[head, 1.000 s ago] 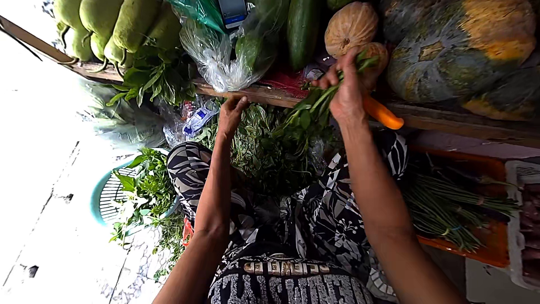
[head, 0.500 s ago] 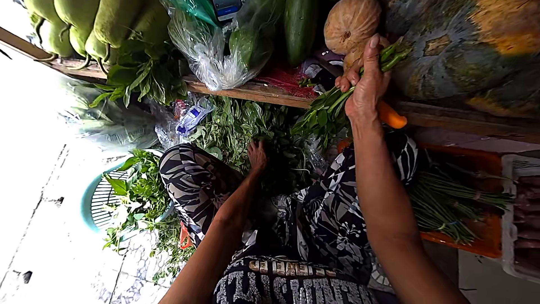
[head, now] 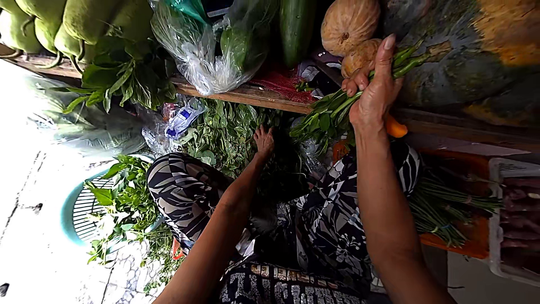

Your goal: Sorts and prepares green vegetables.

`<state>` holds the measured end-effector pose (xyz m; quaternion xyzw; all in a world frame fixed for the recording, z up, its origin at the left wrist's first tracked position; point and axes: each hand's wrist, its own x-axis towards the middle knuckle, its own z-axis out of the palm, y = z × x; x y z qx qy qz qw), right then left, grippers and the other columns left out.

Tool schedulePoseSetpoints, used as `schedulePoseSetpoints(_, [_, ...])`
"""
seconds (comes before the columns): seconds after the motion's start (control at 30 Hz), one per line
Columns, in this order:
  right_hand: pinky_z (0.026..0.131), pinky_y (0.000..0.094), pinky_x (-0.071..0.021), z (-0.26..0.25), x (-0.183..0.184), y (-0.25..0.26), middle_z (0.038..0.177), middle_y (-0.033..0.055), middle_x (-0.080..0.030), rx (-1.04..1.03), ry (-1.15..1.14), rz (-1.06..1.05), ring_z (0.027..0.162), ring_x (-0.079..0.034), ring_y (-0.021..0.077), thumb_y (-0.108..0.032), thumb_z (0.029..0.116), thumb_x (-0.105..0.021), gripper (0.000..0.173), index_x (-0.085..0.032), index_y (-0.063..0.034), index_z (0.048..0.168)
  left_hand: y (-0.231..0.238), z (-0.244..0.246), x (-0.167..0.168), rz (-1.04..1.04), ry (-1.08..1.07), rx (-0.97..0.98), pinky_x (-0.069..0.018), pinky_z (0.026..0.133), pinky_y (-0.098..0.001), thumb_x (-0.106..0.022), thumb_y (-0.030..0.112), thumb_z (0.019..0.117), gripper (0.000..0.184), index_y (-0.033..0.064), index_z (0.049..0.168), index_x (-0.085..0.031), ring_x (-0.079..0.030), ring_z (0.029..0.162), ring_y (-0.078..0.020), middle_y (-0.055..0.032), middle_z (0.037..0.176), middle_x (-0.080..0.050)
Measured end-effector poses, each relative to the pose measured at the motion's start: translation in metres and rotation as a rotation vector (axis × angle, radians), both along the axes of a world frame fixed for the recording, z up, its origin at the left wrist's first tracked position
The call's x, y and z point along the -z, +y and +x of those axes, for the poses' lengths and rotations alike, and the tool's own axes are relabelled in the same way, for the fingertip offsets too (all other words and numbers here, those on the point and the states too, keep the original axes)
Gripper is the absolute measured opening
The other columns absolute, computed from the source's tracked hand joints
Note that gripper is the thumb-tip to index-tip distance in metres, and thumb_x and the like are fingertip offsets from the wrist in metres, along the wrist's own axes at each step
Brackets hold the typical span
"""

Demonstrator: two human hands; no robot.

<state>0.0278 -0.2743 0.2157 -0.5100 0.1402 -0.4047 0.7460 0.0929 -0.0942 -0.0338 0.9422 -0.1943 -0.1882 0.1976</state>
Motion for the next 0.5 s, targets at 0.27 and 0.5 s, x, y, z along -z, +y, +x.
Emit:
schedulePoseSetpoints(0.27, [0.048, 0.0271, -0.0536, -0.001, 0.004, 0.003, 0.048, -0.0067, -0.040, -0.072, 0.002, -0.085, 0.039, -0.046, 0.0094, -0.019, 0.1124, -0.039, 0.034, -0.047, -0.0157, 0.080, 0.032, 0.001, -0.006, -0.479, -0.117, -0.322, -0.0415, 0.112, -0.0526, -0.058, 0.001, 0.0920, 0.024, -0.0010, 0.110, -0.074, -0.054, 0.131, -0.0386, -0.0232, 0.129, -0.064])
schedulePoseSetpoints(0.5, [0.048, 0.0256, -0.0524, -0.001, 0.006, 0.009, 0.049, -0.0068, -0.042, -0.119, 0.023, -0.107, 0.040, -0.047, 0.0087, -0.017, 0.1109, -0.042, 0.035, -0.046, -0.0169, 0.076, 0.102, -0.011, 0.022, -0.080, 0.315, -1.072, -0.0440, 0.109, -0.0566, -0.049, 0.025, 0.1061, 0.050, -0.0049, 0.147, -0.044, -0.047, 0.137, -0.0449, -0.0316, 0.149, -0.045])
